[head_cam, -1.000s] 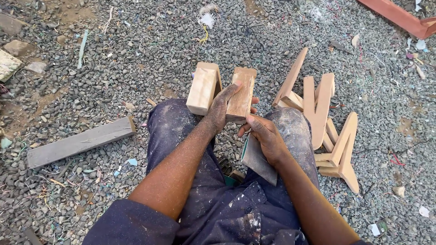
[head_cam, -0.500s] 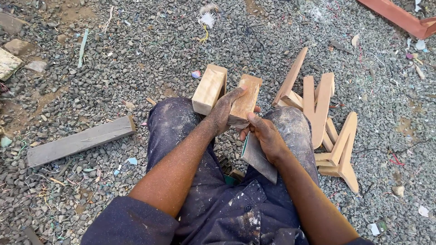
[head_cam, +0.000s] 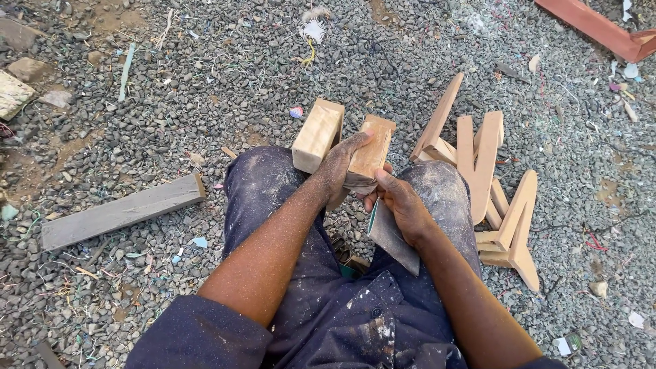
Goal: Sanding small wooden furniture components by hand using sandpaper while sitting on the ground.
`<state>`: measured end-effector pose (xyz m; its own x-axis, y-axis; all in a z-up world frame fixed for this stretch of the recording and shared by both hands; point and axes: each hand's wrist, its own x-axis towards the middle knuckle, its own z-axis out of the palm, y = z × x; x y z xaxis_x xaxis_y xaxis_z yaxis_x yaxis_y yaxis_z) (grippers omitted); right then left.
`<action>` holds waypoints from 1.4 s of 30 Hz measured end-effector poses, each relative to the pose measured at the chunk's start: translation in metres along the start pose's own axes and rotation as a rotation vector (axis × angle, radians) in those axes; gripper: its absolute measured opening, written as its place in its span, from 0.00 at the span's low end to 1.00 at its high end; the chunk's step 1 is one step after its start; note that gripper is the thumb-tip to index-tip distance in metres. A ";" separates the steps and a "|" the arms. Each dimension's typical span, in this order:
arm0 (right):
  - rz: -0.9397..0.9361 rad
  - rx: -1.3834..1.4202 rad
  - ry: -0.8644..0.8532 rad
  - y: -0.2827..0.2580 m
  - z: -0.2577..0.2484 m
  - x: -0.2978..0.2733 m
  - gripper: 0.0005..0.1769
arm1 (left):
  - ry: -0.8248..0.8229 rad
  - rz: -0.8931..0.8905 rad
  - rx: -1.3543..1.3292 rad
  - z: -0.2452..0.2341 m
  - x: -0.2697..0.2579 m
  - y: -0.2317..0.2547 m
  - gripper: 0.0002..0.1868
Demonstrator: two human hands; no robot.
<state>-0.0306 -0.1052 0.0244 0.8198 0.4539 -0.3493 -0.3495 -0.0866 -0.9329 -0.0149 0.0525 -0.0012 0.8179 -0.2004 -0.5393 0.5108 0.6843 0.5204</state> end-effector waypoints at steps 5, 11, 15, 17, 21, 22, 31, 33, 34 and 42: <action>-0.015 0.008 0.008 0.006 0.000 -0.003 0.36 | -0.043 -0.017 0.072 -0.004 0.004 0.003 0.32; -0.046 0.012 -0.050 -0.013 0.011 -0.011 0.38 | -0.037 -0.019 0.084 -0.003 0.001 0.006 0.33; -0.167 0.086 -0.164 0.013 -0.004 -0.008 0.33 | -0.056 -0.064 0.044 -0.003 0.000 0.008 0.34; -0.141 0.062 -0.109 -0.001 0.003 -0.013 0.31 | -0.094 -0.073 0.049 -0.010 0.013 0.005 0.33; -0.114 0.053 -0.032 0.003 0.003 -0.013 0.32 | -0.149 -0.069 0.103 -0.010 0.014 0.007 0.30; -0.115 0.055 -0.032 0.001 0.004 -0.014 0.32 | -0.149 -0.068 0.105 -0.010 0.013 0.007 0.30; -0.171 0.026 -0.062 0.010 -0.002 -0.008 0.32 | -0.233 -0.039 0.057 -0.024 0.027 0.006 0.32; -0.161 0.084 -0.074 0.009 -0.001 -0.008 0.38 | -0.283 -0.043 -0.034 -0.029 0.031 0.008 0.33; -0.163 0.087 -0.075 0.010 -0.002 -0.007 0.38 | -0.282 -0.042 -0.031 -0.026 0.024 0.013 0.33; -0.200 0.087 -0.039 0.013 -0.007 -0.011 0.22 | -0.488 -0.112 -0.248 -0.027 0.026 0.018 0.37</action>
<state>-0.0411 -0.1175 0.0160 0.8593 0.4881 -0.1528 -0.2208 0.0845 -0.9717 0.0086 0.0791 -0.0237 0.8202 -0.5421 -0.1829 0.5721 0.7731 0.2740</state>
